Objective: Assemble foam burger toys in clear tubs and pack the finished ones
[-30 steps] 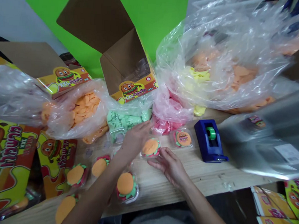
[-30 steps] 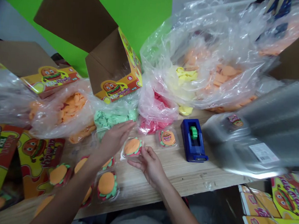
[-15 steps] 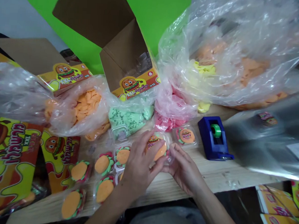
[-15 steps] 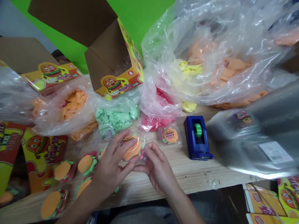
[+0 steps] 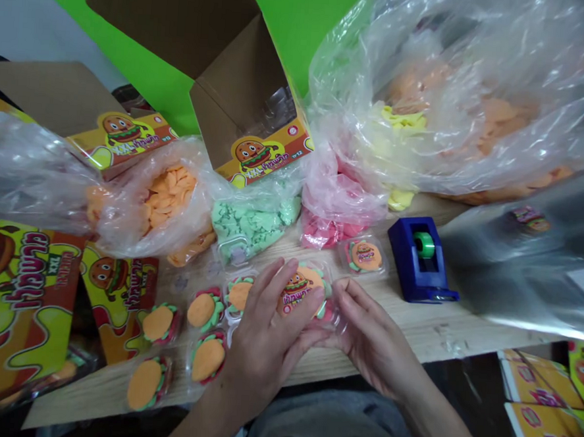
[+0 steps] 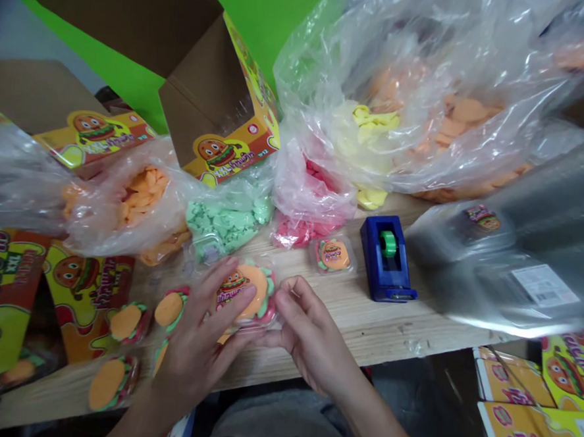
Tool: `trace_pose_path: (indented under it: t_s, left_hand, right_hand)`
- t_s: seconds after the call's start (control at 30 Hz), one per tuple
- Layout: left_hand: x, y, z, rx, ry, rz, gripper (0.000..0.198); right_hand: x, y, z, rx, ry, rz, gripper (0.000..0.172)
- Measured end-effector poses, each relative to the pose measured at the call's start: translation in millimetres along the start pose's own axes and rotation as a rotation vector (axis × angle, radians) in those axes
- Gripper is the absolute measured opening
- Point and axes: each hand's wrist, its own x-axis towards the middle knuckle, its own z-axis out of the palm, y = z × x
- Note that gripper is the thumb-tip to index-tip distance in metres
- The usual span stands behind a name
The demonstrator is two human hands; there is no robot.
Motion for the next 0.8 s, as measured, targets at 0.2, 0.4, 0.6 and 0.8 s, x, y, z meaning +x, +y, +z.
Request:
trace_pose_path:
  t_s: [0.2, 0.4, 0.6, 0.8]
  left_hand:
    - [-3, -2, -6.7, 0.093, 0.005, 0.065, 0.053]
    - [-10, -5, -17.4, 0.115, -0.107, 0.070, 0.067]
    - [-7, 1, -19.2, 0.210, -0.058, 0.141, 0.057]
    - [-11, 5, -20.8, 0.290, 0.087, 0.156, 0.054]
  right_hand:
    - [-5, -3, 10, -0.037, 0.027, 0.008, 0.010]
    - [-6, -2, 11, -0.069, -0.016, -0.040, 0.011]
    - [-9, -6, 14, -0.148, -0.023, -0.056, 0.010]
    - [-13, -9, 17, -0.254, 0.002, -0.038, 0.015]
